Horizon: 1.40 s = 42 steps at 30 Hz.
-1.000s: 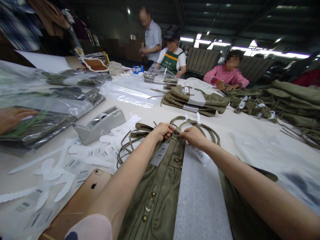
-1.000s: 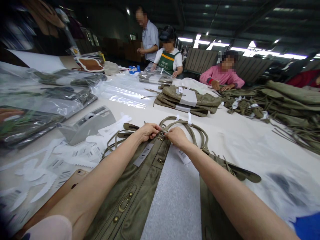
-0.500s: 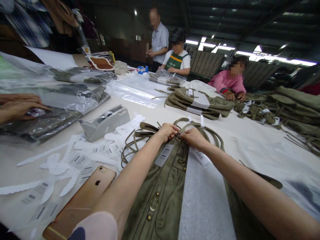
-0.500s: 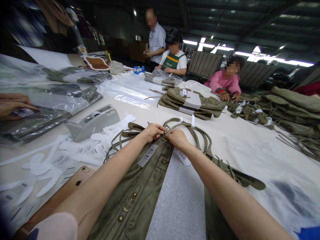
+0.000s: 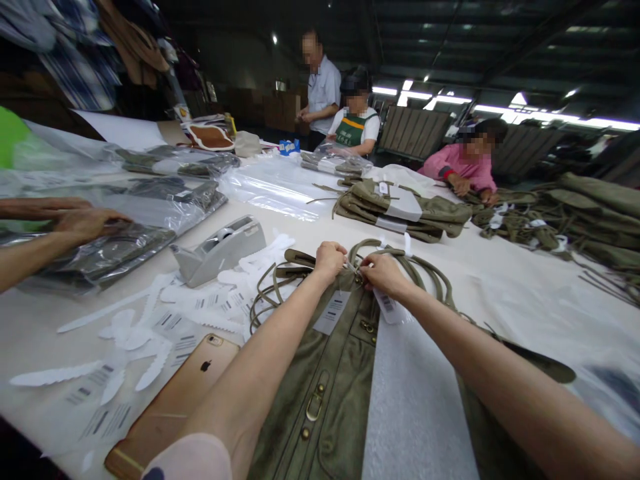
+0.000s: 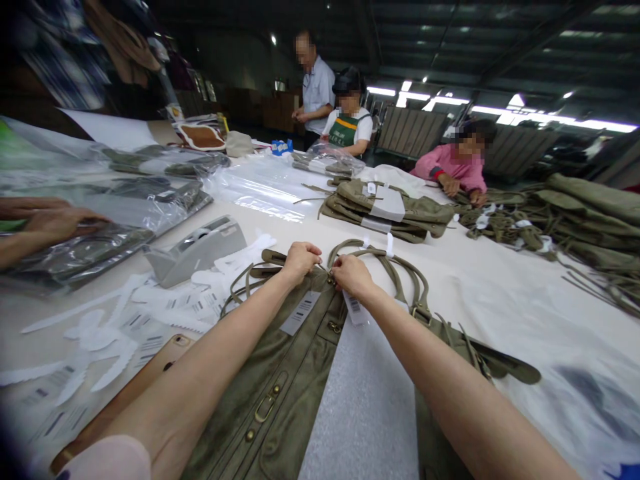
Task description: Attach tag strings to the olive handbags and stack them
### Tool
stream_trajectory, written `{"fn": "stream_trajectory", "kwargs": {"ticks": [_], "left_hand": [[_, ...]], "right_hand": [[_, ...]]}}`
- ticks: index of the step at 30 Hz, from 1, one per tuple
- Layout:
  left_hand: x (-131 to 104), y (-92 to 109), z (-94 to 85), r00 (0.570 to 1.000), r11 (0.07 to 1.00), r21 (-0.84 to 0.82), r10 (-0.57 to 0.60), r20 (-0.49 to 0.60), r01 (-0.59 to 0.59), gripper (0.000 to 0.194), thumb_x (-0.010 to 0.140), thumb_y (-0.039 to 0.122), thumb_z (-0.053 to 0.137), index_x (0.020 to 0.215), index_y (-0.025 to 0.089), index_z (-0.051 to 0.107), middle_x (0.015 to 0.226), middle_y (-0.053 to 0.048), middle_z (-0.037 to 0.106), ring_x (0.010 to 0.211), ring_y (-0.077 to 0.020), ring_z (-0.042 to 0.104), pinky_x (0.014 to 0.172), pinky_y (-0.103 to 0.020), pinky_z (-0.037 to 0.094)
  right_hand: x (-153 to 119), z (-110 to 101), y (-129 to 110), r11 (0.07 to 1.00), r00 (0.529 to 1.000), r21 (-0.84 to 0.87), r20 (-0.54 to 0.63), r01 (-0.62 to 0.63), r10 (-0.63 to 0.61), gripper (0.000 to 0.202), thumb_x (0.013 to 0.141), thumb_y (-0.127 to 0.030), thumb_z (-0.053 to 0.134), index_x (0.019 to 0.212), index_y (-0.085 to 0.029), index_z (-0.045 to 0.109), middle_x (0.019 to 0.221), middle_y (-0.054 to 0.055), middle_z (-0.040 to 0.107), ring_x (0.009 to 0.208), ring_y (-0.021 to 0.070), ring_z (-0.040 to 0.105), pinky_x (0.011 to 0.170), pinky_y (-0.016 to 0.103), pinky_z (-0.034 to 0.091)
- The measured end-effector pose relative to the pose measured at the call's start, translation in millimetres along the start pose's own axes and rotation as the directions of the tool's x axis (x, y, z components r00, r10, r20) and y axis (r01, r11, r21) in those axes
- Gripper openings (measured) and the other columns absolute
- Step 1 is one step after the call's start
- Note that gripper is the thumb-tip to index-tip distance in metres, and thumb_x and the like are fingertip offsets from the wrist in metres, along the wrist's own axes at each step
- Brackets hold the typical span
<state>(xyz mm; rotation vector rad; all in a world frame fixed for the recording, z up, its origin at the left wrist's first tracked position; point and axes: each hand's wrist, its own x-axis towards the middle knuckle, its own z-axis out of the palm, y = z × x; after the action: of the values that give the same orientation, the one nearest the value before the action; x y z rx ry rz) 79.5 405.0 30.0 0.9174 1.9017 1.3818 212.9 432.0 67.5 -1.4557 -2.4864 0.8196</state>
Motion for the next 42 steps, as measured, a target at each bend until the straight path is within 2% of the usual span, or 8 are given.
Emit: {"fn": "stream_trajectory", "kwargs": {"ticks": [3, 6, 15, 20, 27, 34, 39, 42], "left_hand": [[-1, 1, -4.1, 1.0, 1.0, -0.01, 0.014, 0.009, -0.014, 0.021, 0.058, 0.005, 0.064, 0.077, 0.013, 0.066, 0.063, -0.001, 0.061, 0.054, -0.0088, 0.051, 0.055, -0.02, 0.042], [-2, 1, -4.8, 1.0, 1.0, -0.024, 0.018, 0.014, -0.018, 0.021, 0.061, 0.008, 0.064, 0.081, 0.013, 0.066, 0.064, -0.001, 0.062, 0.054, -0.0083, 0.051, 0.056, -0.021, 0.042], [-6, 0, -5.2, 0.999, 0.999, -0.018, 0.04, 0.023, -0.04, 0.018, 0.062, 0.006, 0.064, 0.08, 0.012, 0.065, 0.062, 0.0, 0.06, 0.053, -0.0081, 0.051, 0.056, -0.021, 0.042], [-9, 0, -6.0, 0.997, 0.999, 0.016, 0.046, 0.059, -0.047, 0.018, 0.061, 0.001, 0.061, 0.075, 0.011, 0.065, 0.055, 0.002, 0.056, 0.05, -0.008, 0.048, 0.055, -0.021, 0.041], [-18, 3, -9.2, 0.988, 0.998, 0.036, 0.041, 0.148, -0.047, 0.019, 0.059, -0.001, 0.057, 0.072, 0.011, 0.066, 0.047, 0.003, 0.051, 0.042, -0.0075, 0.041, 0.046, -0.022, 0.033], [-20, 3, -5.9, 0.993, 0.996, 0.085, 0.017, 0.116, -0.027, 0.018, 0.052, -0.003, 0.059, 0.054, 0.014, 0.063, 0.04, 0.003, 0.046, 0.047, -0.0103, 0.043, 0.049, -0.023, 0.032], [-23, 6, -9.4, 0.982, 0.999, -0.005, -0.048, 0.184, 0.05, 0.015, 0.057, 0.0, 0.057, 0.054, 0.014, 0.059, 0.036, 0.005, 0.042, 0.039, -0.0078, 0.037, 0.043, -0.022, 0.026], [-24, 10, -15.3, 0.956, 0.988, -0.092, -0.091, 0.277, 0.121, 0.013, 0.06, 0.001, 0.056, 0.056, 0.013, 0.058, 0.037, 0.005, 0.043, 0.035, -0.0065, 0.035, 0.039, -0.021, 0.022]], "right_hand": [[6, 5, -4, 0.982, 0.993, -0.157, -0.037, 0.102, -0.109, 0.029, 0.083, -0.026, 0.045, 0.103, -0.017, 0.064, 0.075, 0.006, 0.065, 0.069, 0.0156, 0.06, 0.063, 0.023, 0.039], [12, 8, -4, 0.97, 0.985, -0.176, -0.002, 0.17, -0.173, 0.029, 0.085, -0.028, 0.043, 0.1, -0.018, 0.066, 0.087, 0.007, 0.066, 0.081, 0.017, 0.059, 0.066, 0.023, 0.038], [16, 15, -1, 0.974, 0.983, -0.154, -0.04, 0.169, -0.177, 0.026, 0.085, -0.025, 0.043, 0.089, -0.016, 0.067, 0.084, 0.008, 0.066, 0.081, 0.017, 0.058, 0.068, 0.023, 0.036], [17, 19, 4, 0.978, 0.982, -0.132, -0.072, 0.163, -0.174, 0.025, 0.086, -0.024, 0.042, 0.092, -0.016, 0.066, 0.09, 0.009, 0.066, 0.086, 0.0181, 0.058, 0.07, 0.024, 0.036], [16, 22, 8, 0.979, 0.979, -0.092, -0.08, 0.181, -0.188, 0.024, 0.088, -0.025, 0.041, 0.089, -0.017, 0.064, 0.087, 0.008, 0.066, 0.084, 0.0176, 0.059, 0.069, 0.023, 0.036], [17, 27, 12, 0.981, 0.978, -0.068, -0.095, 0.181, -0.187, 0.022, 0.087, -0.023, 0.042, 0.085, -0.017, 0.063, 0.085, 0.008, 0.065, 0.083, 0.0183, 0.058, 0.07, 0.024, 0.035], [14, 18, 9, 0.98, 0.977, -0.036, -0.072, 0.198, -0.2, 0.023, 0.085, -0.023, 0.043, 0.076, -0.014, 0.062, 0.074, 0.007, 0.063, 0.074, 0.0162, 0.057, 0.064, 0.024, 0.035], [8, 3, 8, 0.973, 0.986, 0.176, 0.044, 0.15, -0.16, 0.017, 0.079, -0.022, 0.05, 0.069, -0.014, 0.061, 0.062, 0.003, 0.058, 0.06, 0.0132, 0.052, 0.056, 0.023, 0.034]]}}
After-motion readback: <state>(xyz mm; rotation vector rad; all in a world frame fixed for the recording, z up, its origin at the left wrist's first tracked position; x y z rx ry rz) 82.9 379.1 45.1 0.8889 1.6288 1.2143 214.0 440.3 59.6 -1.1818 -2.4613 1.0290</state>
